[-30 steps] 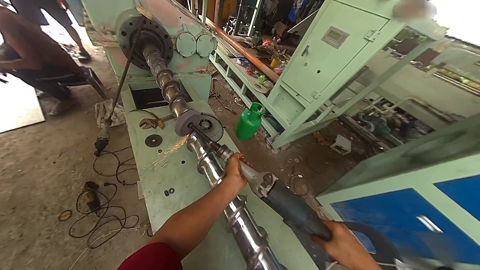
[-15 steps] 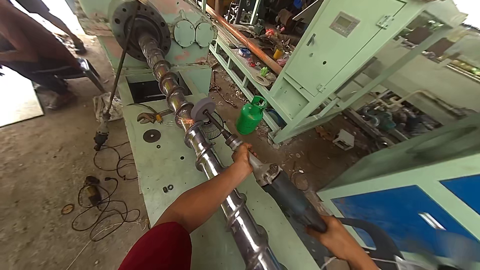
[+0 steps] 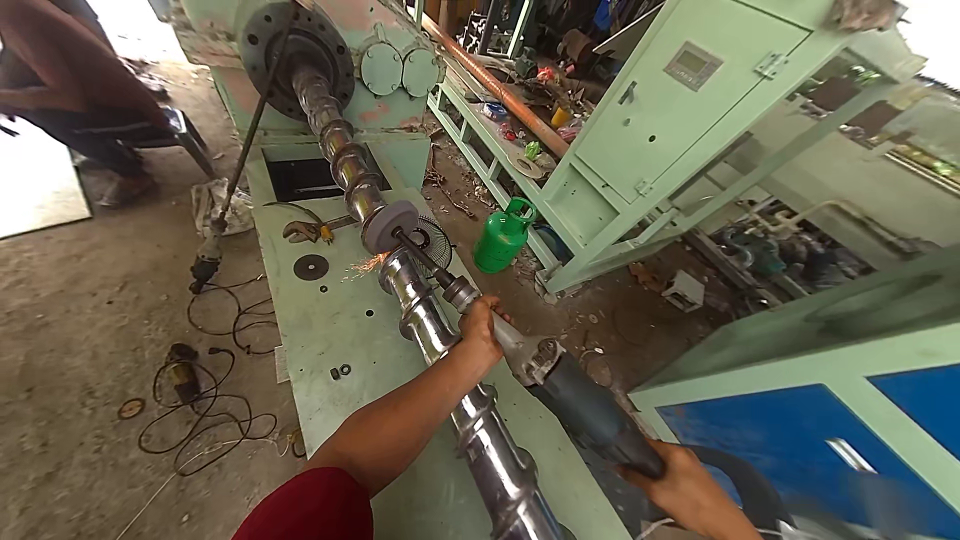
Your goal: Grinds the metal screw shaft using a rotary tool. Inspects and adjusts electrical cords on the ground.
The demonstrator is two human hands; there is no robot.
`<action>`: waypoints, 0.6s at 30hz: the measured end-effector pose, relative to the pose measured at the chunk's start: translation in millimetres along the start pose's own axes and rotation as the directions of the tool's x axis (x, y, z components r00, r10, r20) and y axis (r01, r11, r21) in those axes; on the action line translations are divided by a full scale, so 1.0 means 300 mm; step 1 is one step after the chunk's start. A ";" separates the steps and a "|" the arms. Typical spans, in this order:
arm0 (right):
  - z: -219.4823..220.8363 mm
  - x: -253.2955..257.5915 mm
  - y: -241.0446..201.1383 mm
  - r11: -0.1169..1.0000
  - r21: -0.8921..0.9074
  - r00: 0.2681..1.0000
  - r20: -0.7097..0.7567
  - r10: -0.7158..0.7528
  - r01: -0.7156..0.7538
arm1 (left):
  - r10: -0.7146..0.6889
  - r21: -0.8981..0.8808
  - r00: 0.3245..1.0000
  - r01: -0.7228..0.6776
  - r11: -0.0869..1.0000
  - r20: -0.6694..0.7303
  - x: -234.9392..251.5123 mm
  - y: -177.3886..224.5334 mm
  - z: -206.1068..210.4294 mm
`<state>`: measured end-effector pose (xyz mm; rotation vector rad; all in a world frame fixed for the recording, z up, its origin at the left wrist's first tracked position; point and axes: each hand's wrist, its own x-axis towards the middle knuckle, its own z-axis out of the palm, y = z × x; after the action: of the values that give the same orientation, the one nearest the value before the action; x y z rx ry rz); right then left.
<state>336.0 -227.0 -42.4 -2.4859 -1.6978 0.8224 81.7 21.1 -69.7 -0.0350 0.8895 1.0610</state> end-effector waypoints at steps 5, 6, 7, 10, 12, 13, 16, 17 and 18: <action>-0.024 -0.034 -0.018 0.998 -0.053 1.000 -0.011 -0.028 0.028 | -0.003 -0.037 1.000 0.003 0.999 -0.011 -0.051 0.010 -0.035; -0.029 -0.036 -0.017 0.998 -0.061 1.000 -0.010 -0.029 0.029 | 0.000 -0.041 1.000 -0.001 0.999 -0.012 -0.056 0.010 -0.034; -0.029 -0.038 -0.015 0.997 -0.067 0.999 -0.015 -0.034 0.033 | 0.004 -0.042 1.000 -0.004 0.999 -0.012 -0.058 0.009 -0.034; -0.020 -0.037 -0.017 0.997 -0.064 0.999 -0.023 -0.039 0.038 | 0.005 -0.029 1.000 -0.005 1.000 0.000 -0.047 0.011 -0.028; -0.009 -0.030 -0.016 0.998 -0.043 0.999 -0.022 -0.035 0.034 | -0.001 -0.020 1.000 0.001 1.000 0.002 -0.033 0.011 -0.022; -0.003 -0.027 -0.014 0.999 -0.033 0.999 -0.023 -0.030 0.030 | -0.005 -0.018 1.000 0.005 1.000 -0.001 -0.026 0.009 -0.017; 0.015 -0.008 0.000 1.000 0.002 1.000 -0.017 -0.007 0.007 | -0.012 0.001 1.000 0.012 1.000 -0.003 0.004 -0.003 0.000; 0.021 0.000 0.008 1.000 0.016 1.000 -0.012 -0.002 0.002 | -0.012 0.012 1.000 0.012 1.000 -0.004 0.013 -0.008 0.006; 0.028 0.010 0.018 1.000 0.029 1.000 -0.011 -0.001 0.002 | -0.010 0.020 1.000 0.010 1.000 -0.007 0.023 -0.013 0.013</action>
<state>337.7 -228.8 -52.6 -2.4655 -1.6717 0.8256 88.2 25.9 -73.1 -0.0268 0.9052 1.0429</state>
